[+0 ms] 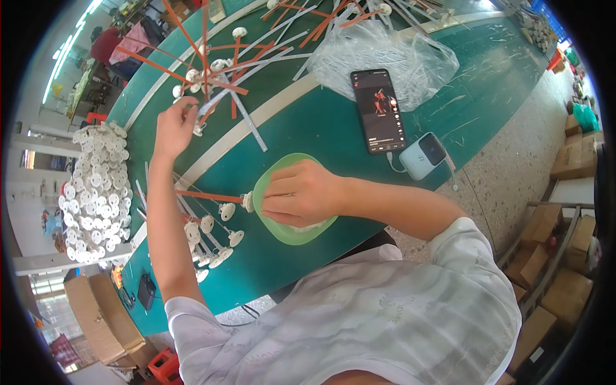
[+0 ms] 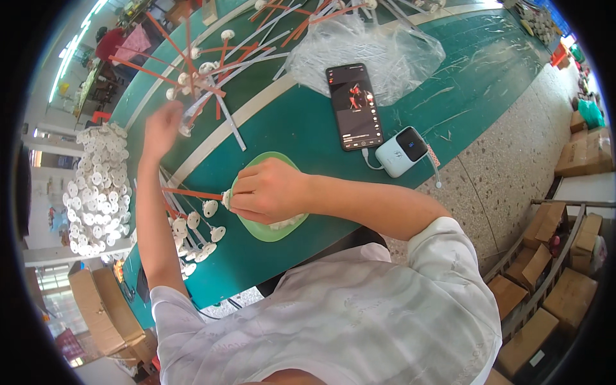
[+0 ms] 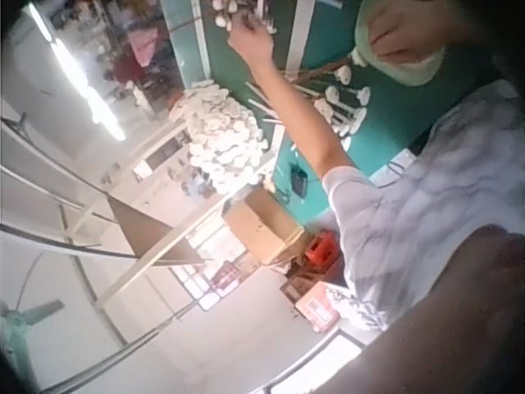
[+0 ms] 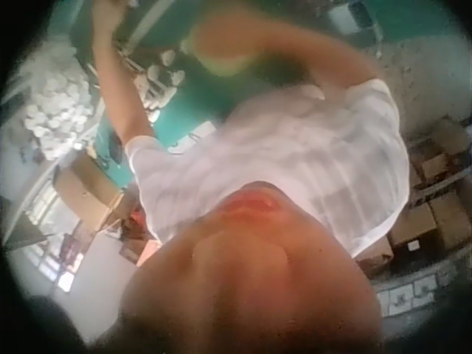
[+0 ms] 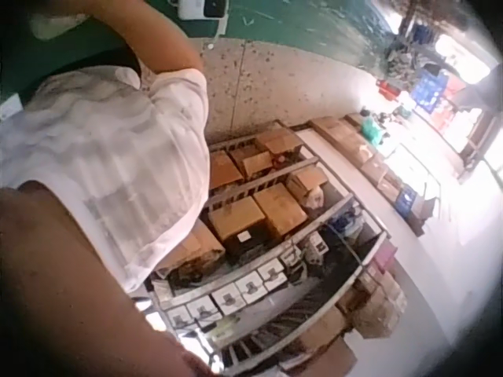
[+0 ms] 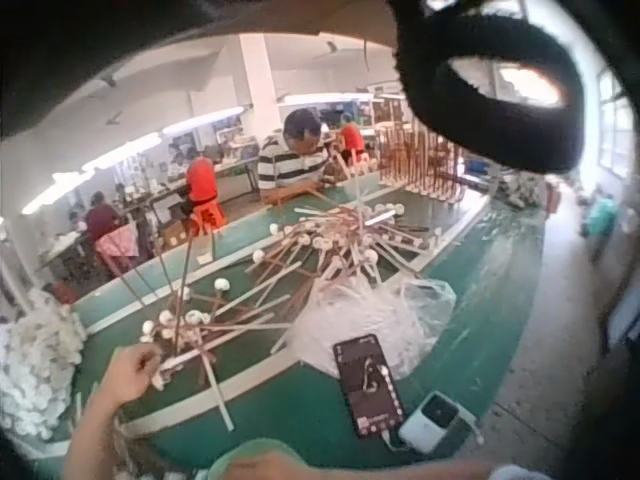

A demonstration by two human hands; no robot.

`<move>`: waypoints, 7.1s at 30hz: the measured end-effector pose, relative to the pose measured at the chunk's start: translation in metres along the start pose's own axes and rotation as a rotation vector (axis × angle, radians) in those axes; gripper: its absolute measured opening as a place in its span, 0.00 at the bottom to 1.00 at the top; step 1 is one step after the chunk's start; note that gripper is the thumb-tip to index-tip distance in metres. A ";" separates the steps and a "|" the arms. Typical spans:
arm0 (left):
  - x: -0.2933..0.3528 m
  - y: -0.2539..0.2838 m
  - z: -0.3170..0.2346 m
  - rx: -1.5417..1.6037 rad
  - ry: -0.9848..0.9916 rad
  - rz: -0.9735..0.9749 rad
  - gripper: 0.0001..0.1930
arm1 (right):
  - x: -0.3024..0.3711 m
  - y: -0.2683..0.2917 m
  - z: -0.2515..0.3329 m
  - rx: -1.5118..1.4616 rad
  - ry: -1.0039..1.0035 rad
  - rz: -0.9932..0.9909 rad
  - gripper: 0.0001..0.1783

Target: The person assembles light fixtures by hand, taking circular pieces, applying a substance from a bowl to them, attaching the pieces onto the ends of LED strips, and placing the assembled strips onto the workbench.

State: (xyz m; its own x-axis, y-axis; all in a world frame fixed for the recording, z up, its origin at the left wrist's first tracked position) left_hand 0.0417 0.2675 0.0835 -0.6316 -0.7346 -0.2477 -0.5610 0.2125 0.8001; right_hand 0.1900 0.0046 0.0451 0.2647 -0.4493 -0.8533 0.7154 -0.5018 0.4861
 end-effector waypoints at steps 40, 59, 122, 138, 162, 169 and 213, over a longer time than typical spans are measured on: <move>0.193 -0.083 -0.110 0.225 -0.197 -0.347 0.22 | -0.001 -0.008 -0.015 -0.178 -0.181 -0.065 0.13; 0.193 -0.082 -0.110 0.259 -0.219 -0.353 0.20 | -0.002 -0.006 -0.017 -0.291 -0.238 -0.006 0.13; 0.185 -0.080 -0.101 0.407 -0.180 -0.402 0.16 | 0.017 -0.029 -0.018 -0.177 -0.199 0.514 0.05; 0.185 -0.088 -0.100 0.549 -0.121 -0.389 0.22 | -0.001 -0.008 -0.024 -0.215 -0.396 0.186 0.11; 0.194 -0.084 -0.106 0.546 -0.223 -0.355 0.24 | 0.000 -0.002 -0.019 -0.297 -0.415 0.062 0.09; 0.194 -0.080 -0.110 0.502 -0.253 -0.356 0.25 | 0.003 -0.003 -0.016 -0.263 -0.398 0.035 0.10; 0.189 -0.066 -0.102 0.634 -0.306 -0.297 0.27 | -0.001 -0.006 -0.007 -0.344 -0.330 0.019 0.09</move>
State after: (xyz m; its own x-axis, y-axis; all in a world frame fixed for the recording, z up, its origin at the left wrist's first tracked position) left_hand 0.0137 0.0485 0.0400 -0.4744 -0.6268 -0.6181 -0.8719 0.4313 0.2318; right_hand 0.1899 0.0140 0.0417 0.0996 -0.6947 -0.7123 0.8997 -0.2429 0.3626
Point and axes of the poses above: each hand's wrist, its own x-axis away from the middle knuckle, its own y-axis out of the back of the hand, z = x × y, the point moved 5 cm from there along -x, towards the middle knuckle, and after that the axes turned 13 degrees about x, right-handed, at the moved point
